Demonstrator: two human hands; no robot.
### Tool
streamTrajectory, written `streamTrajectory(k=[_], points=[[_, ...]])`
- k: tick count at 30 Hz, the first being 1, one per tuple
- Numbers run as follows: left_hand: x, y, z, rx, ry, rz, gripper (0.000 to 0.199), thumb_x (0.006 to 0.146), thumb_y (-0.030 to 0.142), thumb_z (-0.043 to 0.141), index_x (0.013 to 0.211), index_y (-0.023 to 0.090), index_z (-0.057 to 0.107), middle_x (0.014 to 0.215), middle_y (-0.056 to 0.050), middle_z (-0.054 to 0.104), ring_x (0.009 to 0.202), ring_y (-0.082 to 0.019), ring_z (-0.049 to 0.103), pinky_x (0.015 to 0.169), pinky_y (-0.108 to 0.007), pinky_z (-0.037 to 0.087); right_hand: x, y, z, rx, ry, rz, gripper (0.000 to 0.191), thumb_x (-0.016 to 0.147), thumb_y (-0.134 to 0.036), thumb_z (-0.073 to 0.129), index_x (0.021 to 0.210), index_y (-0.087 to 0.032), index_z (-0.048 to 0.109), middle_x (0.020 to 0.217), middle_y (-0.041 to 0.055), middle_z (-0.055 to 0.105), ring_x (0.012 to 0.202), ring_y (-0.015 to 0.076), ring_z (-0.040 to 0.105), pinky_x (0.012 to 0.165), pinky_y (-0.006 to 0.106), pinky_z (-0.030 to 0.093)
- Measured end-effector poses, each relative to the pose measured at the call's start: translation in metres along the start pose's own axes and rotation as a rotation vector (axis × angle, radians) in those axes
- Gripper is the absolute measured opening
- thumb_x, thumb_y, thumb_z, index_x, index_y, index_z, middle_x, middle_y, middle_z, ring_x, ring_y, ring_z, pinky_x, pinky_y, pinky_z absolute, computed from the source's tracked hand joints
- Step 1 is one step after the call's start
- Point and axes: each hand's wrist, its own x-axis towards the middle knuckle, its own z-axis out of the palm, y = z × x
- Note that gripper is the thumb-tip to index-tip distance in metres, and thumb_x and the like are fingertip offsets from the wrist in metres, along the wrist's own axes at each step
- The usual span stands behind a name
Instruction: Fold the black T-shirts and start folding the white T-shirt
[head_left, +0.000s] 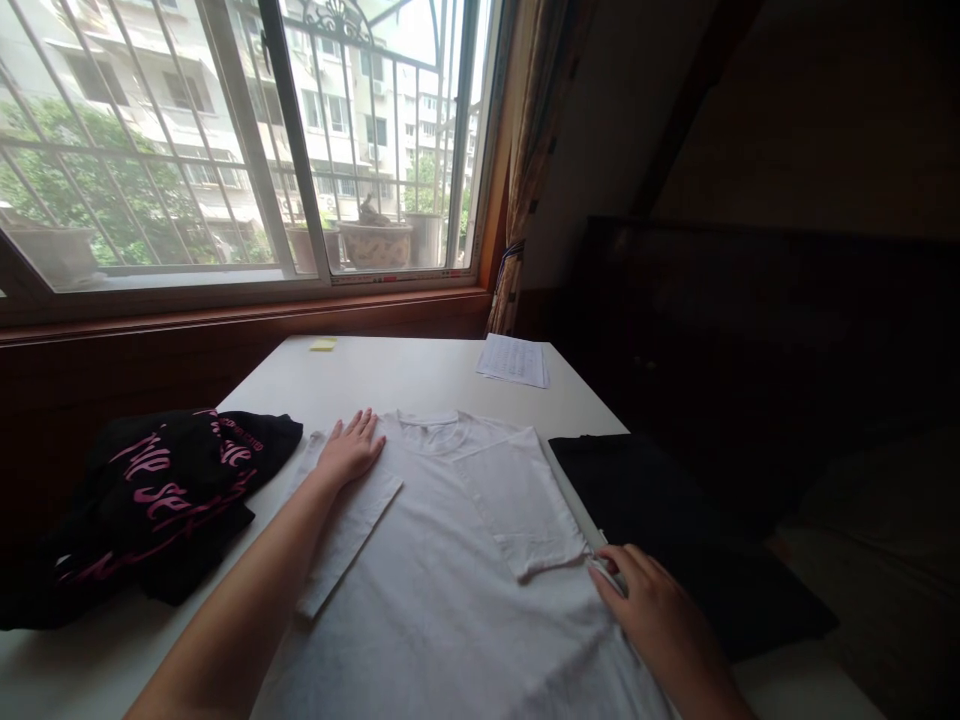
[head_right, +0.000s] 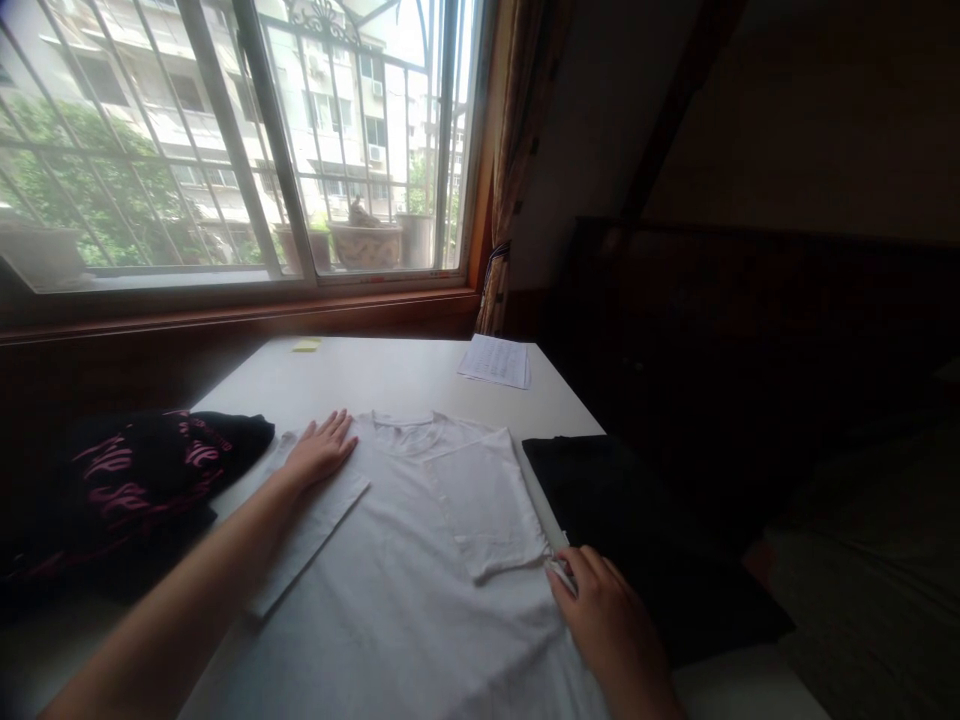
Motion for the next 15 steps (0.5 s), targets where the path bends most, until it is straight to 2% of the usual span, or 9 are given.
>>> streamTrajectory(k=[6,12,15], points=[[-0.001,0.001,-0.001,-0.003,0.008,0.0,0.068,0.102,0.053,0.022,0.159,0.017,0.025,0.167,-0.007,0.014,0.155,-0.025,0.011,0.122,-0.052,0.014,0.013,-0.014,-0.013,-0.115,-0.128,0.104,0.021,0.093,-0.03,0.043,0.078,-0.025,0.057,0.081,0.0029,0.066,0.074,0.0198,0.065,0.059,0.03,0.039],[-0.001,0.001,-0.001,-0.006,0.016,-0.004,0.067,0.102,0.053,0.023,0.159,0.018,0.025,0.167,-0.007,0.015,0.155,-0.025,0.011,0.122,-0.052,0.013,0.01,-0.007,-0.008,-0.01,-0.127,0.141,0.02,0.091,-0.035,0.042,0.081,-0.025,0.056,0.085,0.0045,0.068,0.075,0.0209,0.065,0.061,0.031,0.04],[-0.001,0.001,0.0,-0.006,0.018,-0.006,0.067,0.102,0.053,0.023,0.159,0.018,0.025,0.167,-0.007,0.015,0.155,-0.025,0.011,0.122,-0.051,0.013,0.005,-0.004,-0.007,0.084,-0.197,0.206,0.024,0.091,-0.044,0.043,0.085,-0.026,0.057,0.083,0.0038,0.069,0.071,0.021,0.066,0.061,0.031,0.042]])
